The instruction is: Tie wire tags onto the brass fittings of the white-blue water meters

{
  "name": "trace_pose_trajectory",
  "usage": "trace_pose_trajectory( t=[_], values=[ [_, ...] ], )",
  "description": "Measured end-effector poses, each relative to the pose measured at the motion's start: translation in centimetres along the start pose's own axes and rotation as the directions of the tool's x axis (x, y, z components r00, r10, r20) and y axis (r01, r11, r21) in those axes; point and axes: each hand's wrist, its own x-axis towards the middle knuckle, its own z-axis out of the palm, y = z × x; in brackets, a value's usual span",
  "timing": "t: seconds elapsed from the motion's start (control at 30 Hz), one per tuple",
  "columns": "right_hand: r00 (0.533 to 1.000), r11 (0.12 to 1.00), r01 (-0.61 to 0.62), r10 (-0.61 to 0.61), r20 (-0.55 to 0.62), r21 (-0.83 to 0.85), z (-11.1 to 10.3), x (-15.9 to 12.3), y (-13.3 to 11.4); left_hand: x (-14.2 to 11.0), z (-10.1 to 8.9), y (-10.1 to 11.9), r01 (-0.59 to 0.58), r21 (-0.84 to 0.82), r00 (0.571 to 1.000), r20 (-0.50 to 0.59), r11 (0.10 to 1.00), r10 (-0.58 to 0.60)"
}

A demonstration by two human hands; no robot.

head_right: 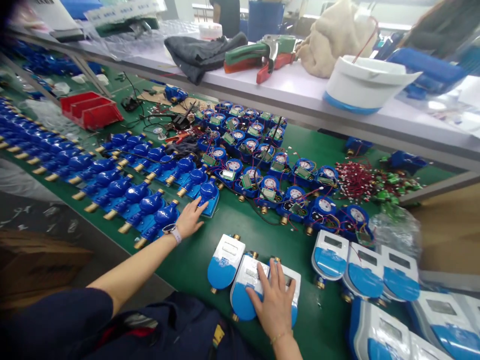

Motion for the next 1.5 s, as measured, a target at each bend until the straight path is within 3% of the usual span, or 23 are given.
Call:
trace_pose_trajectory(
  t=[0.13, 0.3, 0.37, 0.43, 0.5, 0.6, 0.67, 0.73, 0.83, 0.9, 0.97, 1.03, 1.1, 1.17, 1.23, 1.37, 1.43, 1.5],
  values=[
    [1.000, 1.000, -0.007, 0.007, 0.026, -0.007, -0.2, 0.0, -0.8, 1.8, -1.1, -1.6, -0.072, 0.056, 0.988, 0.137, 0.996, 0.064],
    [0.999, 1.000, -0.016, 0.016, 0.037, 0.006, -0.4, 0.1, -1.0, 2.1, -5.6, 0.3, -0.052, -0.059, 0.990, 0.129, 0.997, 0.059],
    [0.999, 1.000, -0.019, 0.018, 0.036, 0.014, -0.4, 0.1, -1.0, 2.5, -7.3, 1.1, -0.017, -0.168, 0.974, 0.220, 0.986, 0.054],
    [0.999, 0.999, -0.023, 0.022, 0.031, 0.026, -0.4, 0.1, -0.9, 3.1, -7.7, 1.5, 0.020, -0.290, 0.925, 0.369, 0.957, 0.092],
    [0.999, 0.999, -0.024, 0.023, 0.025, 0.040, -0.5, 0.0, -0.8, 3.8, -6.7, 1.6, 0.087, -0.378, 0.846, 0.516, 0.922, 0.131],
    [1.000, 0.998, -0.023, 0.022, 0.019, 0.050, -0.6, 0.1, -0.8, 4.4, -3.3, 1.5, 0.250, -0.404, 0.710, 0.694, 0.880, 0.117],
    [1.000, 0.998, -0.027, 0.026, 0.014, 0.059, -0.6, 0.1, -0.8, 4.6, -0.9, 1.4, 0.357, -0.395, 0.660, 0.748, 0.846, 0.072],
    [0.999, 0.995, -0.033, 0.033, -0.001, 0.092, -0.5, 0.0, -0.7, 4.5, 0.6, 1.0, 0.434, -0.414, 0.697, 0.717, 0.800, -0.007],
    [0.995, 0.964, -0.018, 0.042, -0.086, 0.264, -0.4, -0.3, -0.4, 4.2, 1.0, 0.0, 0.464, -0.458, 0.792, 0.597, 0.759, -0.124],
    [0.965, 0.885, -0.049, 0.161, -0.205, 0.464, -0.4, -0.6, 0.1, 4.2, 0.6, -0.7, 0.475, -0.454, 0.808, 0.564, 0.754, -0.170],
    [0.867, 0.761, -0.176, 0.420, -0.267, 0.625, -0.3, -1.0, 0.7, 4.2, 0.3, -1.1, 0.537, -0.451, 0.775, 0.597, 0.713, -0.207],
    [0.716, 0.597, -0.384, 0.675, -0.182, 0.704, -0.2, -1.2, 1.5, 4.0, 0.3, -1.1, 0.632, -0.467, 0.712, 0.666, 0.619, -0.225],
    [0.619, 0.379, -0.544, 0.784, 0.053, 0.748, 0.0, -1.5, 2.5, 3.6, 0.5, -0.8, 0.706, -0.503, 0.660, 0.723, 0.498, -0.206],
    [0.606, 0.172, -0.621, 0.724, 0.330, 0.765, 0.4, -1.7, 3.5, 2.5, 0.7, -0.6, 0.739, -0.556, 0.652, 0.733, 0.381, -0.194],
    [0.627, 0.065, -0.640, 0.619, 0.472, 0.765, 0.9, -2.1, 4.3, 0.9, 0.7, -0.5, 0.734, -0.620, 0.678, 0.691, 0.279, -0.249],
    [0.638, 0.009, -0.587, 0.620, 0.456, 0.809, 1.9, -2.8, 4.3, -3.0, 0.2, -1.5, 0.709, -0.695, 0.674, 0.621, 0.117, -0.400],
    [0.622, -0.018, -0.560, 0.652, 0.434, 0.829, 2.5, -3.1, 4.1, -3.8, -0.1, -2.2, 0.703, -0.706, 0.677, 0.625, 0.089, -0.389],
    [0.610, -0.047, -0.538, 0.667, 0.427, 0.842, 2.8, -3.3, 3.9, -3.3, -0.1, -2.6, 0.716, -0.688, 0.683, 0.653, 0.121, -0.327]
  ],
)
